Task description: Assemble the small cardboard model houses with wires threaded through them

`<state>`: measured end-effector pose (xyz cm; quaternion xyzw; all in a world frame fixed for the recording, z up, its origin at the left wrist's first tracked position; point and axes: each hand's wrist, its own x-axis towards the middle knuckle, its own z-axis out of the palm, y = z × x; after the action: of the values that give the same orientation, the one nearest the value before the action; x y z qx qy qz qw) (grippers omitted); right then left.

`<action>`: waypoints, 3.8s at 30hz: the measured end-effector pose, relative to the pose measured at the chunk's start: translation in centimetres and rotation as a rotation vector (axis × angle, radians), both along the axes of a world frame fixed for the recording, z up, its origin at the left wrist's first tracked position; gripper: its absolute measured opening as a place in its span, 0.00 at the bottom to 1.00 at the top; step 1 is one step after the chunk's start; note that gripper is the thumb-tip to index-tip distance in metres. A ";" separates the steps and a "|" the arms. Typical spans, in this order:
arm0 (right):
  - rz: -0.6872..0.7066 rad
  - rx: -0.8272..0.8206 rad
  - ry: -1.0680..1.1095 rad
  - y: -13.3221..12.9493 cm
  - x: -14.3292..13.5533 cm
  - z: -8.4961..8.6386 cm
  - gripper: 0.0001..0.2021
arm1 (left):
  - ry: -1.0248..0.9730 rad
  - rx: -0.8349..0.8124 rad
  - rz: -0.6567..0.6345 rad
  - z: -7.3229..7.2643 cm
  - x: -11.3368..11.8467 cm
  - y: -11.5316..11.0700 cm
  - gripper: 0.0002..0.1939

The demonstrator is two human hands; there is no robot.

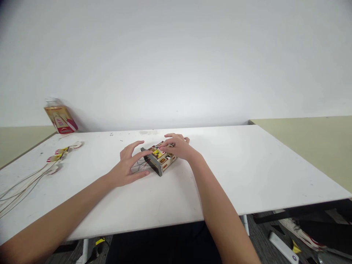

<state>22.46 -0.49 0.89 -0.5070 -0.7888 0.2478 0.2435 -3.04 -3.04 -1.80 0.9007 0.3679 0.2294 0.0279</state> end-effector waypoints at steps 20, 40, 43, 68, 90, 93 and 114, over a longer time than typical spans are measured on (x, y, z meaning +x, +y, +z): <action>-0.246 0.242 -0.016 1.3 1.2 -1.4 0.14 | -0.121 0.169 0.097 -0.5 -0.5 0.9 0.21; -0.227 0.431 -0.284 1.6 2.2 -2.3 0.11 | -0.284 0.192 0.226 -0.9 -0.5 2.0 0.09; -0.225 0.468 -0.303 1.6 2.2 -2.4 0.10 | -0.280 0.176 0.229 -0.8 -0.5 1.9 0.09; -0.212 0.456 -0.328 1.4 2.1 -2.1 0.11 | -0.271 0.156 0.214 -1.1 -0.5 2.1 0.11; -0.243 0.425 -0.352 1.5 1.7 -2.2 0.12 | -0.068 0.049 0.338 -1.2 -0.5 1.6 0.26; -0.248 0.428 -0.346 1.6 1.7 -2.3 0.12 | -0.052 0.066 0.357 -1.2 -0.6 1.7 0.26; -0.257 0.500 -0.397 1.0 1.8 -2.1 0.07 | 0.053 0.085 0.317 0.8 -1.1 1.7 0.40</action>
<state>24.25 0.54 -1.20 -0.5652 -0.7867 -0.0894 0.2314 -4.17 -1.37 -0.96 0.8375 0.4958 0.2225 -0.0564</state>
